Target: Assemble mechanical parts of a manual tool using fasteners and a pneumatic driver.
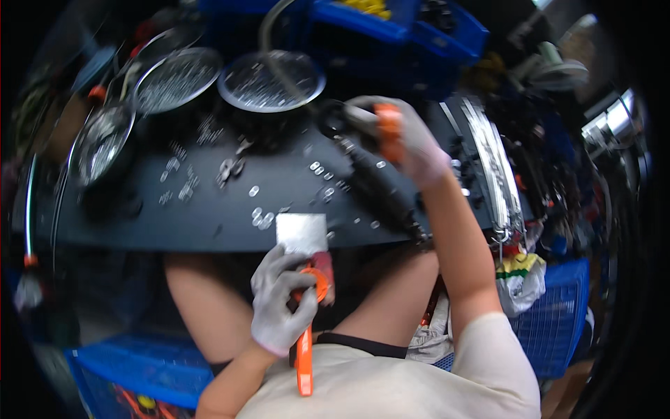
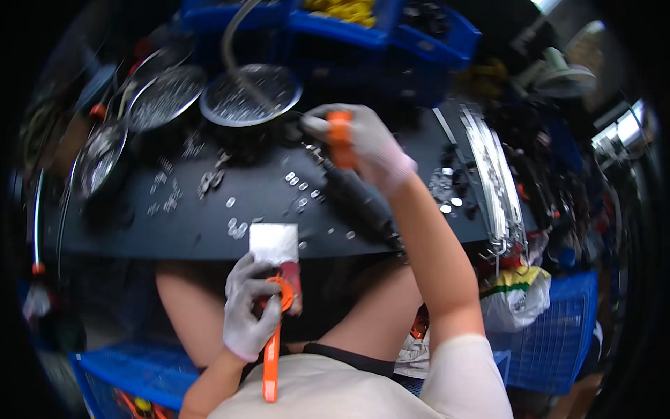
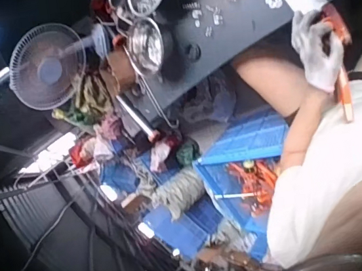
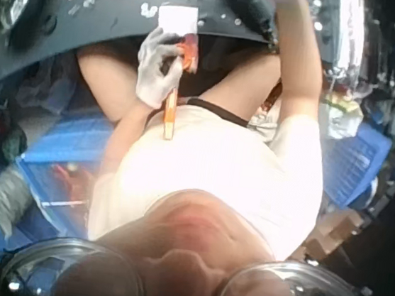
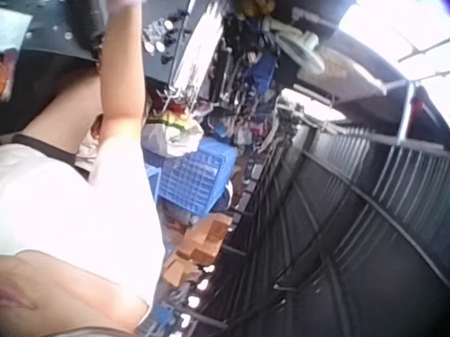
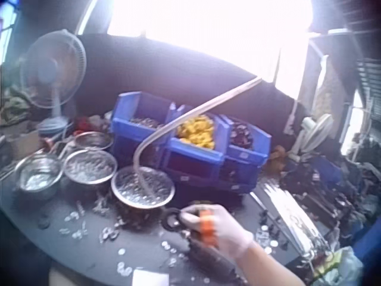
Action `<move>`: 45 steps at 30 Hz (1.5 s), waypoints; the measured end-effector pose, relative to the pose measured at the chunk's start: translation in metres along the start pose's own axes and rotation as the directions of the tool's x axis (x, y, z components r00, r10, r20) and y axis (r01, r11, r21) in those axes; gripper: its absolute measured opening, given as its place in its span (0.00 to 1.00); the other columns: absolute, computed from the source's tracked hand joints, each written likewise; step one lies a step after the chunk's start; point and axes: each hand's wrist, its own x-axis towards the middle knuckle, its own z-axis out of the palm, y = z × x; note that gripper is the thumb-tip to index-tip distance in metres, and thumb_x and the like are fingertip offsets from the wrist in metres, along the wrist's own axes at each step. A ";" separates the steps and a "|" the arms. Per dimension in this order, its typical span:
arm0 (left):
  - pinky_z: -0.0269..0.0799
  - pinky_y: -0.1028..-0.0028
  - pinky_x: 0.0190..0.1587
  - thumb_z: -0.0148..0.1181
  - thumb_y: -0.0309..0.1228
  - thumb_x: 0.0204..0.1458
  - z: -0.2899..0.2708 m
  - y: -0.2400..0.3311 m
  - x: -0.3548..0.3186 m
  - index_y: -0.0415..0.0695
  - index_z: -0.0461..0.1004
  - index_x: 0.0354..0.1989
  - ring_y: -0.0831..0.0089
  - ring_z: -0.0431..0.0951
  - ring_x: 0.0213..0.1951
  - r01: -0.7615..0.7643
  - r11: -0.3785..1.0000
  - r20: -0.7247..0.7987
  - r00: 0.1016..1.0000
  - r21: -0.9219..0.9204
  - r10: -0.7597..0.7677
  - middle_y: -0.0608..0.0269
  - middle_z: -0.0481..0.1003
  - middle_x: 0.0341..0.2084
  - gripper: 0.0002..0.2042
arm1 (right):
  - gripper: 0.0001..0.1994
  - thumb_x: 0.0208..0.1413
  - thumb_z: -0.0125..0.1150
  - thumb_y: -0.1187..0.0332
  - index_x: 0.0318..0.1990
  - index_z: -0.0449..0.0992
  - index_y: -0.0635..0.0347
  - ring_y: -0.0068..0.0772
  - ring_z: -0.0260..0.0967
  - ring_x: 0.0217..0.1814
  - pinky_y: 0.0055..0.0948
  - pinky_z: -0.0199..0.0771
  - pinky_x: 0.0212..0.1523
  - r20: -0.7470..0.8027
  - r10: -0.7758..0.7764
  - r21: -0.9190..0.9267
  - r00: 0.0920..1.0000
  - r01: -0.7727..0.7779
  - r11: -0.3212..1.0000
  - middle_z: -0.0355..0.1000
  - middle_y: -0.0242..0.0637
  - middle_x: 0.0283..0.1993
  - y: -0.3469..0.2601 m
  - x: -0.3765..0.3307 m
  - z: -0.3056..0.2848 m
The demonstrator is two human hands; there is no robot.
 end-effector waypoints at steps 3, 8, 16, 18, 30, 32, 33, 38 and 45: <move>0.53 0.56 0.61 0.61 0.28 0.42 0.000 -0.007 0.002 0.47 0.74 0.38 0.47 0.62 0.60 -0.061 0.997 0.013 0.998 0.053 0.061 0.54 0.70 0.49 0.12 | 0.12 0.55 0.64 0.67 0.42 0.75 0.63 0.11 0.61 0.21 0.13 0.58 0.21 0.061 0.209 0.088 0.976 -0.214 0.973 0.70 0.28 0.29 -0.010 -0.060 0.034; 0.53 0.54 0.65 0.70 0.40 0.31 -0.012 -0.002 -0.001 0.43 0.63 0.57 0.45 0.60 0.61 0.015 0.992 -0.017 1.000 -0.124 -0.018 0.47 0.64 0.54 0.39 | 0.11 0.52 0.65 0.71 0.41 0.74 0.65 0.14 0.67 0.30 0.16 0.69 0.30 0.203 0.360 0.125 0.911 -0.389 0.913 0.74 0.32 0.34 0.023 -0.122 0.069; 0.51 0.55 0.66 0.69 0.38 0.32 -0.020 -0.010 0.004 0.45 0.72 0.51 0.47 0.55 0.65 -0.038 0.988 0.108 0.994 0.148 0.022 0.50 0.65 0.57 0.31 | 0.18 0.49 0.59 0.77 0.49 0.68 0.63 0.18 0.66 0.38 0.18 0.70 0.41 0.097 0.336 -0.097 0.937 -0.327 0.940 0.68 0.32 0.40 0.034 -0.137 0.073; 0.51 0.54 0.65 0.69 0.38 0.32 -0.020 -0.007 0.004 0.45 0.74 0.48 0.47 0.57 0.64 -0.041 0.979 0.114 0.993 0.200 0.019 0.50 0.66 0.56 0.29 | 0.26 0.43 0.53 0.79 0.54 0.62 0.60 0.18 0.61 0.41 0.18 0.67 0.43 0.044 0.341 -0.032 0.939 -0.339 0.940 0.61 0.31 0.44 0.035 -0.143 0.060; 0.55 0.53 0.61 0.74 0.43 0.28 -0.017 -0.008 0.006 0.45 0.63 0.59 0.48 0.62 0.59 -0.161 0.967 0.051 0.987 0.198 0.154 0.51 0.66 0.53 0.44 | 0.11 0.51 0.62 0.76 0.42 0.74 0.67 0.22 0.72 0.43 0.23 0.72 0.47 -0.064 0.129 0.441 0.990 -0.088 0.893 0.73 0.35 0.42 0.060 -0.139 0.085; 0.56 0.57 0.63 0.76 0.40 0.24 -0.017 -0.006 0.001 0.44 0.62 0.60 0.51 0.62 0.61 -0.074 0.997 0.008 0.997 0.036 0.074 0.52 0.65 0.55 0.47 | 0.10 0.50 0.62 0.76 0.41 0.76 0.68 0.22 0.70 0.45 0.22 0.70 0.49 0.000 0.153 0.322 0.988 -0.144 0.936 0.71 0.33 0.43 0.053 -0.132 0.092; 0.57 0.60 0.64 0.78 0.36 0.20 -0.017 -0.005 -0.001 0.42 0.61 0.61 0.55 0.61 0.63 0.011 0.991 -0.020 1.000 -0.134 -0.014 0.53 0.65 0.56 0.50 | 0.09 0.51 0.61 0.76 0.40 0.76 0.69 0.22 0.70 0.44 0.22 0.70 0.50 0.020 0.126 0.238 0.992 -0.128 0.963 0.68 0.32 0.44 0.053 -0.131 0.096; 0.57 0.58 0.61 0.73 0.40 0.30 -0.015 -0.005 0.010 0.44 0.68 0.53 0.51 0.66 0.56 -0.113 0.994 -0.005 0.994 -0.010 0.113 0.57 0.71 0.48 0.36 | 0.15 0.46 0.64 0.69 0.41 0.75 0.67 0.35 0.69 0.50 0.30 0.69 0.52 -0.090 0.054 -0.296 0.994 -0.079 0.952 0.69 0.42 0.45 0.067 -0.126 0.100; 0.60 0.60 0.60 0.71 0.33 0.27 -0.021 0.000 0.010 0.43 0.69 0.53 0.53 0.65 0.59 -0.162 0.967 0.074 0.986 0.197 0.150 0.51 0.69 0.51 0.35 | 0.16 0.55 0.58 0.66 0.49 0.71 0.66 0.26 0.66 0.51 0.26 0.63 0.55 -0.162 0.156 0.079 0.974 -0.145 0.986 0.69 0.38 0.48 0.060 -0.146 0.085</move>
